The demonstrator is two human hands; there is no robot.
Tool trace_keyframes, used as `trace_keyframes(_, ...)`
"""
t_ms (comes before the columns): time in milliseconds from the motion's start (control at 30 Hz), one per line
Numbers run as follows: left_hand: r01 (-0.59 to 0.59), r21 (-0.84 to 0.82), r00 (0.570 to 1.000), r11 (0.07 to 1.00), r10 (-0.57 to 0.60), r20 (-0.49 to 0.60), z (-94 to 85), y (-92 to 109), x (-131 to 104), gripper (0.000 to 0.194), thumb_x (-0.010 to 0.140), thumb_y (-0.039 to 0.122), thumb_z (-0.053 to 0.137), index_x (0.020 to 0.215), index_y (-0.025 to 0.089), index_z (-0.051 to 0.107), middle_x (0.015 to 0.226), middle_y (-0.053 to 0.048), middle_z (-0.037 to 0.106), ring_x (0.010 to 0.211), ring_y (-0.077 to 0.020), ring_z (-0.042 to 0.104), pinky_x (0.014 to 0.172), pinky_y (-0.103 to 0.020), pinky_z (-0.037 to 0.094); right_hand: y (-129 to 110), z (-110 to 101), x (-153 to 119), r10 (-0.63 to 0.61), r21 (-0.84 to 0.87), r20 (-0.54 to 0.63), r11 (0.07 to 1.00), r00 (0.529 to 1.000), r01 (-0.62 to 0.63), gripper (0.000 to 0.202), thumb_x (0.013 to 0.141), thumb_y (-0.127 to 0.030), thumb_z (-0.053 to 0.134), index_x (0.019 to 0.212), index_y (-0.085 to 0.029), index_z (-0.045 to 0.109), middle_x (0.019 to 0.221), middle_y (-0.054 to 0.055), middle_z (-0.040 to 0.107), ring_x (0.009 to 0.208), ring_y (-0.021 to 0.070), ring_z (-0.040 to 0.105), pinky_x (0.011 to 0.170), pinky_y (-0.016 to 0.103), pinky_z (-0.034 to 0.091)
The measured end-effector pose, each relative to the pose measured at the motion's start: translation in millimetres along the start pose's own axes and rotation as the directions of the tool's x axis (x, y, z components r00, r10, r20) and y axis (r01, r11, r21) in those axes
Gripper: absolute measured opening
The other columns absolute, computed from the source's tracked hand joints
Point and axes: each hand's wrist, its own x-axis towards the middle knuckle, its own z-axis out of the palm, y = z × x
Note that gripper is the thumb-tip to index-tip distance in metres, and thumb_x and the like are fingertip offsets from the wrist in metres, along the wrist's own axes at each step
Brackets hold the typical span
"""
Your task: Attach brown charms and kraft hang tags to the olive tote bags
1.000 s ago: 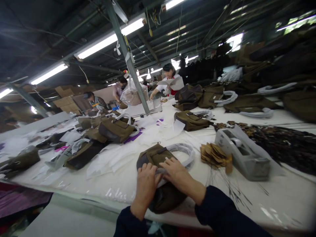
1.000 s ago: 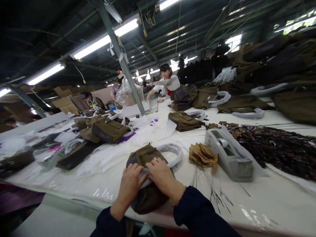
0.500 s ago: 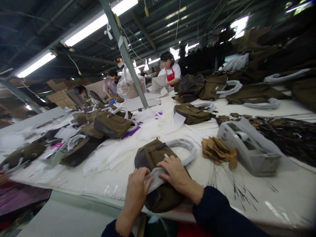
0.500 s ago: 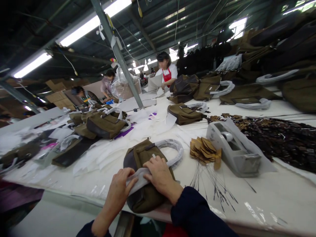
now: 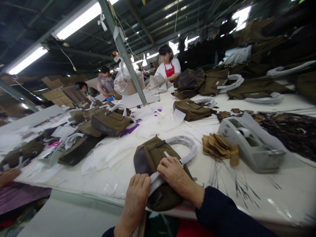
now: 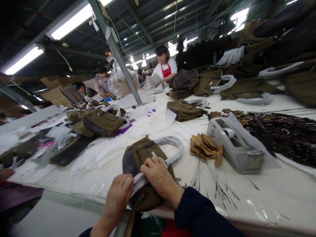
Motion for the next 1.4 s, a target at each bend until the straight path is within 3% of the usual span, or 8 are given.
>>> trace_keyframes(233,-0.116,-0.008,0.993,0.993,0.116,-0.013,0.6,-7.1,-10.1,0.025,0.094,0.006,0.043,0.116,0.016,0.052,0.097,-0.008,0.061,0.094,-0.0233,0.054,0.089,-0.040,0.049,-2.8,-9.9,-1.2,-0.095,-0.018,0.061,0.995,0.994,0.096,0.008,0.097,-0.024,0.052,0.091,-0.021,0.056,0.092,0.003,0.054,0.089,0.0217,0.043,0.082,0.038,0.033)
trace_keyframes(467,-0.191,-0.024,0.982,0.981,0.191,-0.005,-0.8,-8.8,-13.5,0.024,0.093,0.005,0.044,0.109,0.018,0.057,0.094,-0.005,0.063,0.089,-0.0194,0.056,0.100,-0.041,0.045,-1.2,-12.9,-3.0,-0.163,0.006,0.091,0.987,0.982,0.163,0.008,0.098,-0.023,0.051,0.092,-0.020,0.056,0.091,0.002,0.054,0.090,0.0199,0.043,0.086,0.038,0.036)
trace_keyframes(767,0.073,-0.352,0.996,0.933,-0.052,0.070,-0.9,-0.5,-21.0,0.025,0.094,0.006,0.047,0.110,0.023,0.056,0.110,-0.007,0.058,0.102,-0.0182,0.055,0.088,-0.031,0.050,0.7,-13.0,-4.0,-0.164,0.009,0.104,0.986,0.981,0.164,0.006,0.096,-0.022,0.054,0.091,-0.020,0.056,0.093,0.002,0.057,0.095,0.0212,0.045,0.092,0.041,0.033)
trace_keyframes(833,0.096,-0.365,0.995,0.926,-0.078,0.065,0.2,1.5,-21.7,0.023,0.094,0.007,0.046,0.108,0.023,0.056,0.108,-0.007,0.058,0.101,-0.0185,0.056,0.088,-0.031,0.051,0.0,-15.9,-3.0,-0.139,0.032,0.100,0.990,0.985,0.137,0.002,0.092,-0.022,0.058,0.093,-0.020,0.057,0.094,0.003,0.058,0.096,0.0217,0.046,0.092,0.040,0.033)
trace_keyframes(967,0.103,-0.373,0.995,0.922,-0.092,0.047,3.5,2.5,-22.3,0.019,0.095,0.010,0.047,0.104,0.023,0.057,0.105,-0.007,0.060,0.099,-0.0191,0.057,0.086,-0.032,0.051,-2.0,-22.9,-1.0,-0.120,0.074,0.107,0.991,0.987,0.112,0.021,0.088,-0.031,0.063,0.106,-0.022,0.059,0.097,0.004,0.057,0.096,0.0225,0.045,0.091,0.040,0.033)
trace_keyframes(1033,0.129,-0.392,0.992,0.911,-0.117,0.053,5.3,1.8,-23.3,0.018,0.095,0.010,0.046,0.103,0.023,0.057,0.106,-0.007,0.059,0.100,-0.0189,0.057,0.088,-0.032,0.051,-2.0,-23.2,-0.8,-0.152,0.051,0.108,0.988,0.982,0.148,0.014,0.090,-0.033,0.061,0.100,-0.024,0.062,0.097,0.004,0.056,0.095,0.0224,0.045,0.090,0.041,0.033)
trace_keyframes(1233,0.323,-0.449,0.941,0.833,-0.332,0.061,5.2,0.8,-22.1,0.014,0.092,0.020,0.053,0.106,0.021,0.055,0.101,-0.007,0.060,0.097,-0.0209,0.060,0.084,-0.034,0.052,0.0,-16.2,-2.2,-0.202,0.022,0.077,0.979,0.976,0.200,0.013,0.098,-0.029,0.052,0.091,-0.022,0.062,0.098,0.003,0.056,0.094,0.0204,0.043,0.088,0.039,0.033)
trace_keyframes(1400,0.299,-0.442,0.953,0.846,-0.288,0.092,-2.5,-2.0,-20.0,0.012,0.087,0.010,0.051,0.085,0.021,0.054,0.085,-0.003,0.057,0.083,-0.0184,0.057,0.072,-0.029,0.050,-0.9,-18.5,-4.2,-0.235,0.007,0.078,0.972,0.969,0.235,0.013,0.099,-0.027,0.051,0.091,-0.022,0.060,0.096,0.003,0.057,0.092,0.0204,0.043,0.089,0.039,0.034)
